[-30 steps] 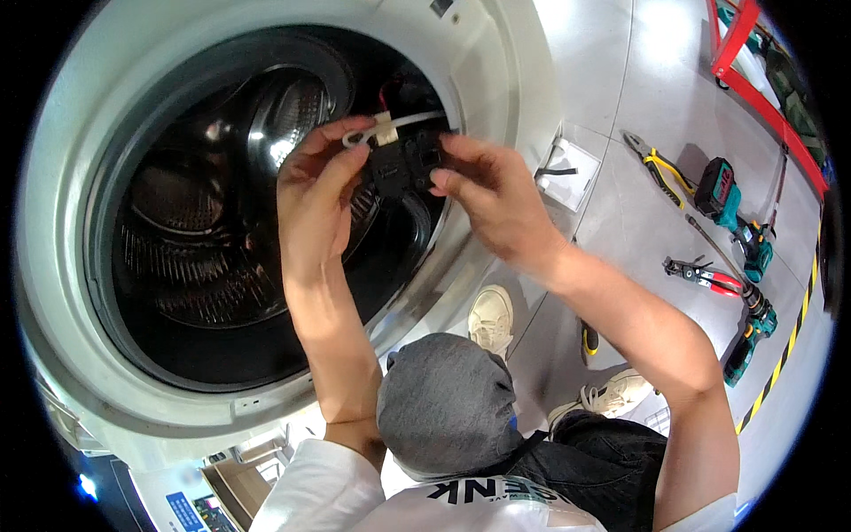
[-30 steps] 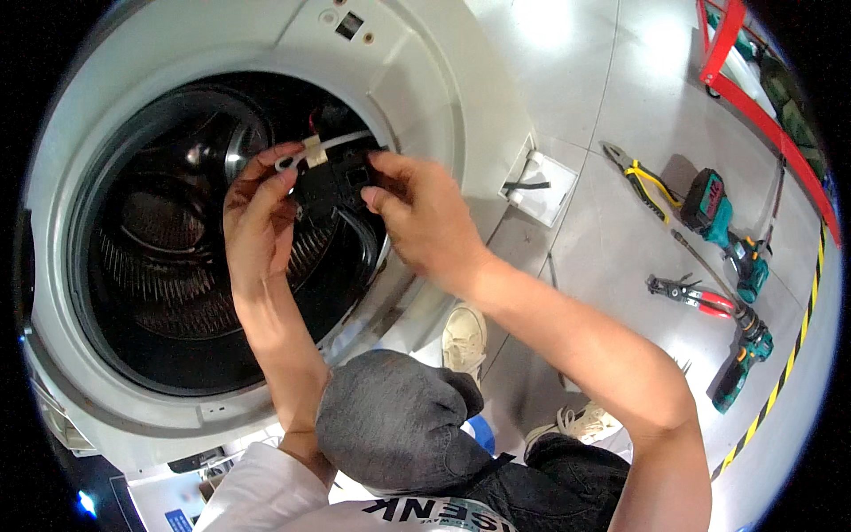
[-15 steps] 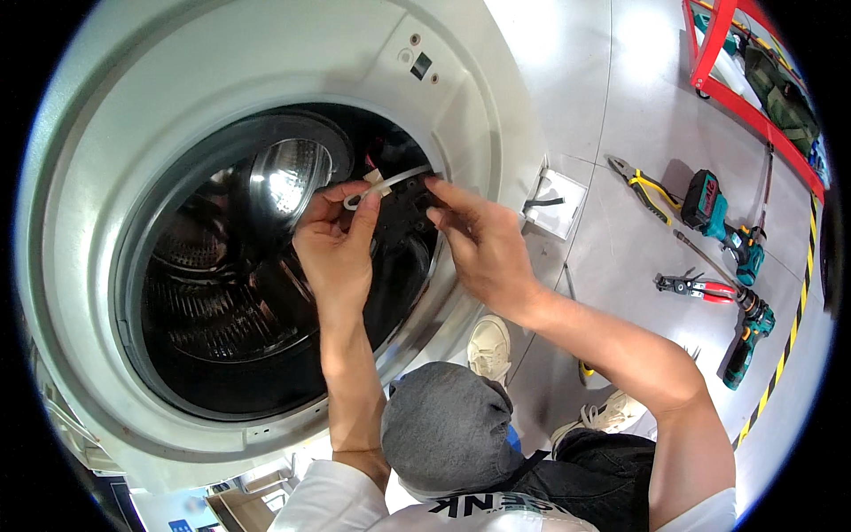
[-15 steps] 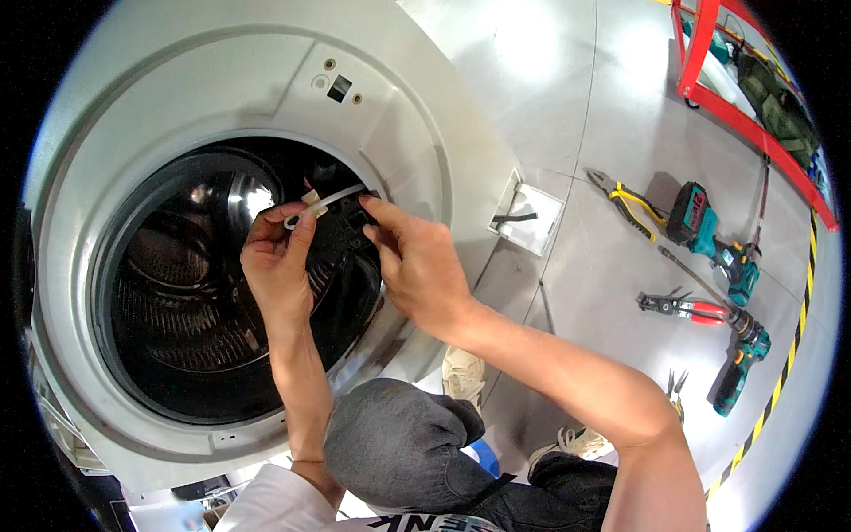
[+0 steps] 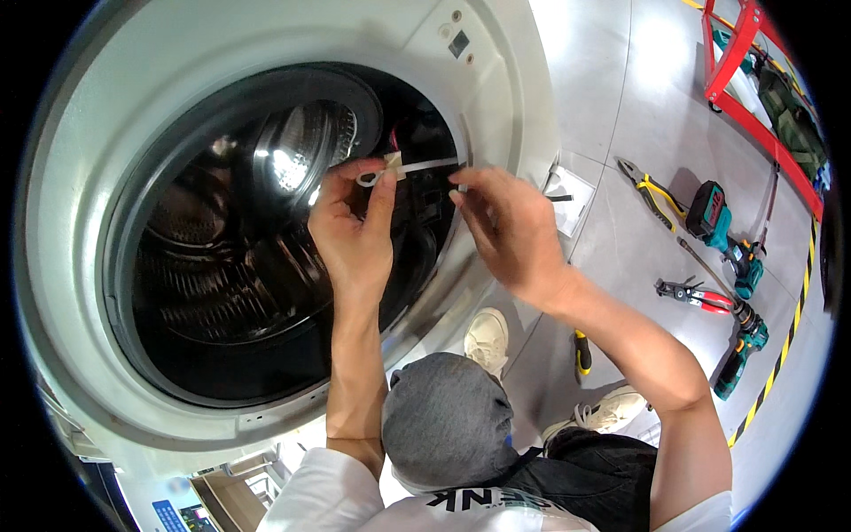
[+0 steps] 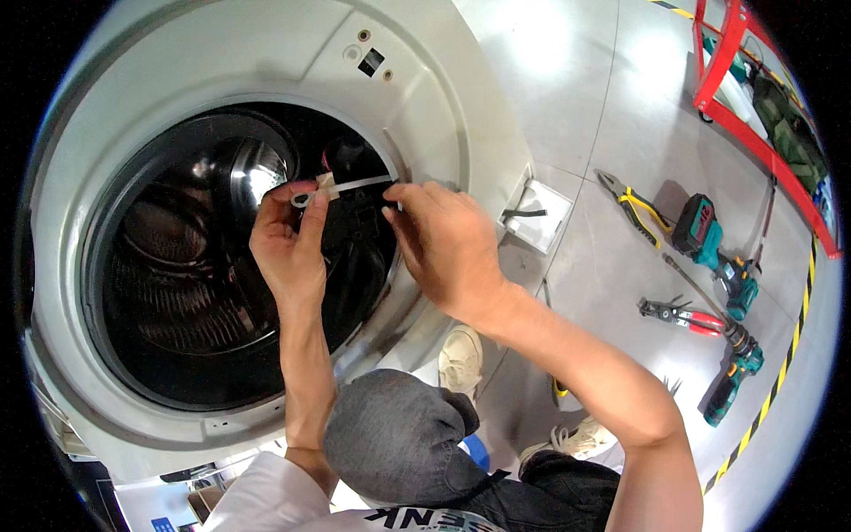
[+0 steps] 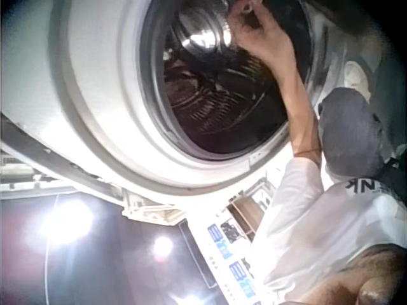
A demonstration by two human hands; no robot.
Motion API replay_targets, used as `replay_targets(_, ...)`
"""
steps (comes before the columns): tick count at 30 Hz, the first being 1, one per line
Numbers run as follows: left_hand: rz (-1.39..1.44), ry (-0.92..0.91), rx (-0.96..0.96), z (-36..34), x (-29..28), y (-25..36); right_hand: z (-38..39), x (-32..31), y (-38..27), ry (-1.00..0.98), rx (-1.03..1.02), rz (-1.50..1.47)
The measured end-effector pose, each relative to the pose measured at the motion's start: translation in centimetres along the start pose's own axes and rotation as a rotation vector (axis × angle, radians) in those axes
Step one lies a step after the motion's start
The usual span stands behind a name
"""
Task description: The person threads a plastic pull-tie through a slot in the washing machine door frame, then connects a wire harness to a door lock component and presses the rubber gasket into the frame around the component.
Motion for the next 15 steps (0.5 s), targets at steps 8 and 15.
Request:
replay_targets(8, -0.008, -0.032, 0.0, -0.8, -0.5, 0.7, -1.2, -0.9, 0.5, -0.015, -0.042, -0.086)
replay_targets(15, 0.031, -0.093, -0.031, -0.9, -0.4, 0.9, -0.3, -1.1, 0.6, -0.131, -0.025, -0.25)
Point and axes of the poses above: each hand's wrist, its own z-axis away from the middle knuckle, its own x-axis out of the palm, y = z × x, the point moved 3 cm from there along -z, towards the middle knuckle, and after that the axes turned 14 degrees about -z, right-handed, at the moved point
